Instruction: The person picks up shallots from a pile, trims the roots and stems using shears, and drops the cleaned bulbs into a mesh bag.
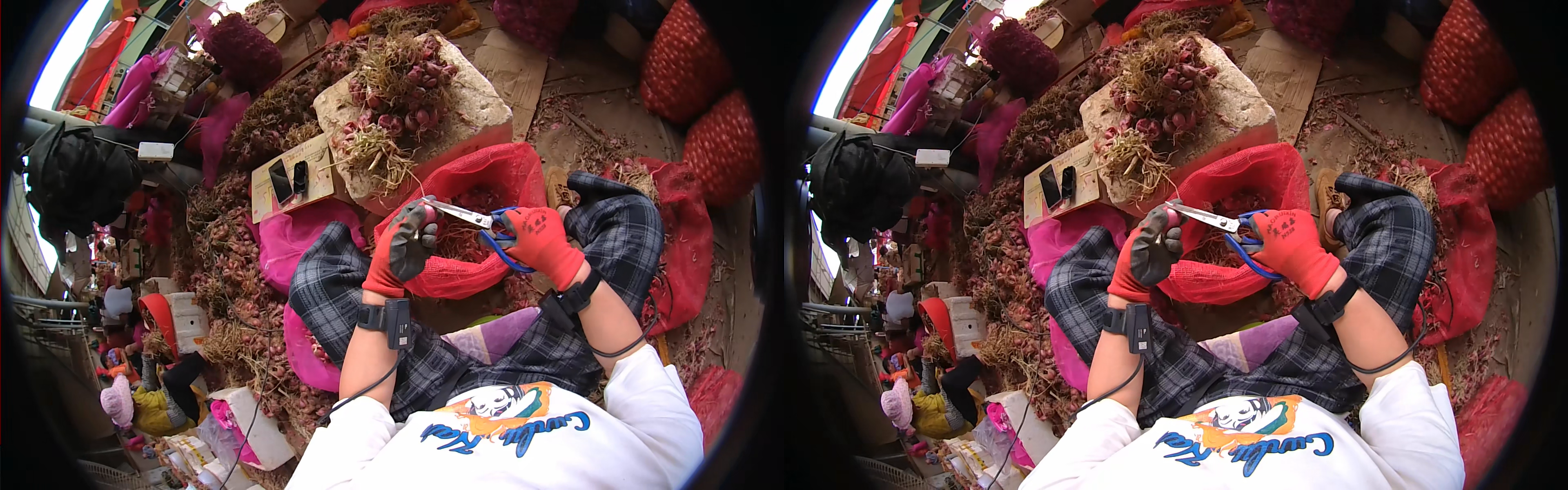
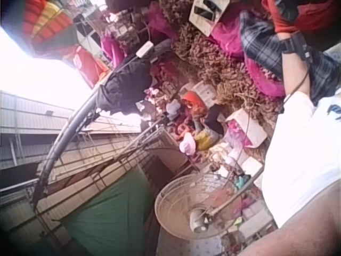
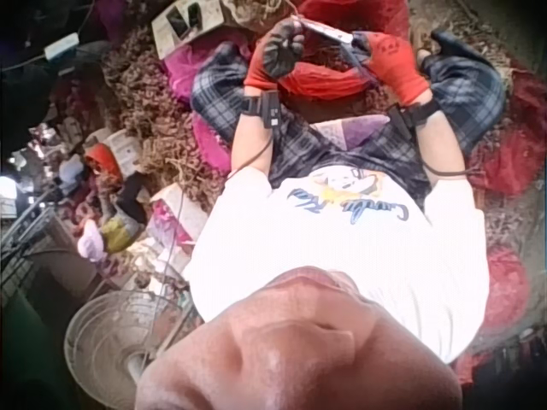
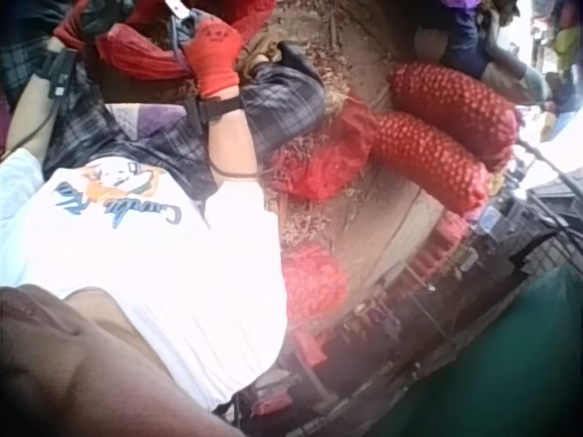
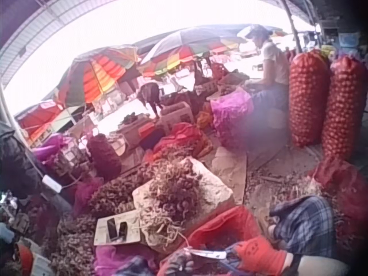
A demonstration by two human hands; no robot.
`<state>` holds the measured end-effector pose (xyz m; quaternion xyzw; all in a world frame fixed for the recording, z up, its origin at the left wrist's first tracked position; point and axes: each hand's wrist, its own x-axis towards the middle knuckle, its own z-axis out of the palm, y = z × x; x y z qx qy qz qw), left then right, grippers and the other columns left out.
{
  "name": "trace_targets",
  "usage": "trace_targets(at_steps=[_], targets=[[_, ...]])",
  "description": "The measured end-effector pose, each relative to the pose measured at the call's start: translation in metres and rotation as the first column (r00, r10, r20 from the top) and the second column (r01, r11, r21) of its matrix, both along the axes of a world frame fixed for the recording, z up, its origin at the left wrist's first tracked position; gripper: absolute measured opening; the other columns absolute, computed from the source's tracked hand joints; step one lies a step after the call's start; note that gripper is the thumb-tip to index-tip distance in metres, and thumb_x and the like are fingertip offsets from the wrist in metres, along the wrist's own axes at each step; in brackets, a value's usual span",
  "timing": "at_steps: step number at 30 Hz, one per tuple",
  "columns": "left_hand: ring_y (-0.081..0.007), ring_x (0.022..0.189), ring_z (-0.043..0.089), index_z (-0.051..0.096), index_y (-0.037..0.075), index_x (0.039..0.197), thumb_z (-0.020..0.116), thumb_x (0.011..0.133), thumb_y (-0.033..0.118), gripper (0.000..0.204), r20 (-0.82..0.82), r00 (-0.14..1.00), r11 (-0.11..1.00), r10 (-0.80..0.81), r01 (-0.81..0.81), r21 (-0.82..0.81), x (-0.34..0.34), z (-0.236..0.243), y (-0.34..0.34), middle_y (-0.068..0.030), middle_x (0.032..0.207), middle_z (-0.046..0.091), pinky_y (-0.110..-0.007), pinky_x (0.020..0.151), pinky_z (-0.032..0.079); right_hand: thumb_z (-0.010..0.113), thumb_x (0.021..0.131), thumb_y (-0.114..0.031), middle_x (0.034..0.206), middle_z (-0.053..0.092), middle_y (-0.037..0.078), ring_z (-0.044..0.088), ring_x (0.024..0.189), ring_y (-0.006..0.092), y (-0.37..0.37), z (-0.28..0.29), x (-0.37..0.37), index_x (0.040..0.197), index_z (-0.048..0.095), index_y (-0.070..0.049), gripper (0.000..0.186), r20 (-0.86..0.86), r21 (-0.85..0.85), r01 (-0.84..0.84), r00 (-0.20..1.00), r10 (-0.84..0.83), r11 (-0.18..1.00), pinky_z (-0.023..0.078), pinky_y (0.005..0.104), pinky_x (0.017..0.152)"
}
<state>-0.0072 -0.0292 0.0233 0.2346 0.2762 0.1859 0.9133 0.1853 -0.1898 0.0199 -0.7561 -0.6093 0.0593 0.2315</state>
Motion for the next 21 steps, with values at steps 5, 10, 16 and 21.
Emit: trace_targets(at_steps=[5, 10, 16, 21], targets=[[-0.01, 0.077, 0.055, 0.048, 0.003, 0.124, 0.056, 0.087, 0.004, 0.038, -0.262, 0.964, 0.879, 0.05, 0.082, 0.47, 0.008, 0.008, -0.007, -0.0025, 0.096, 0.058, -0.022, 0.068, 0.046, 0.066, 0.074, -0.047, 0.082, 0.063, 0.01, 0.062, 0.073, 0.0294, -0.001, 0.016, 0.006, 0.09, 0.06, -0.009, 0.041, -0.096, -0.167, 0.025, 0.995, -0.042, 0.986, 0.048, 0.0388, 0.065], [-0.014, 0.101, 0.055, 0.048, 0.001, 0.121, 0.058, 0.08, -0.007, 0.043, 0.004, 0.987, 0.717, 0.161, -0.12, 0.687, 0.002, -0.006, -0.008, -0.0069, 0.111, 0.055, -0.027, 0.091, 0.047, 0.066, 0.074, -0.048, 0.079, 0.062, 0.01, 0.062, 0.074, 0.0284, -0.01, 0.018, 0.001, 0.086, 0.061, -0.011, 0.04, -0.214, 0.083, 0.068, 0.976, -0.049, 0.994, 0.048, 0.038, 0.064], [-0.0145, 0.098, 0.057, 0.048, 0.0, 0.121, 0.059, 0.083, -0.004, 0.04, -0.023, 0.999, 0.771, 0.033, -0.011, 0.636, -0.007, 0.021, -0.018, -0.0069, 0.108, 0.057, -0.028, 0.087, 0.048, 0.068, 0.072, -0.045, 0.076, 0.06, 0.008, 0.06, 0.071, 0.0275, -0.023, 0.04, -0.022, 0.085, 0.059, -0.011, 0.037, -0.18, 0.066, 0.012, 0.984, 0.0, 0.998, 0.047, 0.0391, 0.062], [-0.0143, 0.091, 0.059, 0.049, 0.001, 0.12, 0.058, 0.086, 0.002, 0.035, -0.051, 0.998, 0.842, 0.028, 0.004, 0.54, -0.012, 0.027, -0.037, -0.0057, 0.105, 0.058, -0.029, 0.083, 0.05, 0.07, 0.068, -0.04, 0.079, 0.06, 0.008, 0.06, 0.073, 0.0282, -0.032, 0.028, -0.026, 0.087, 0.059, -0.012, 0.036, -0.038, 0.071, 0.017, 0.999, -0.014, 0.997, 0.045, 0.0391, 0.058]])
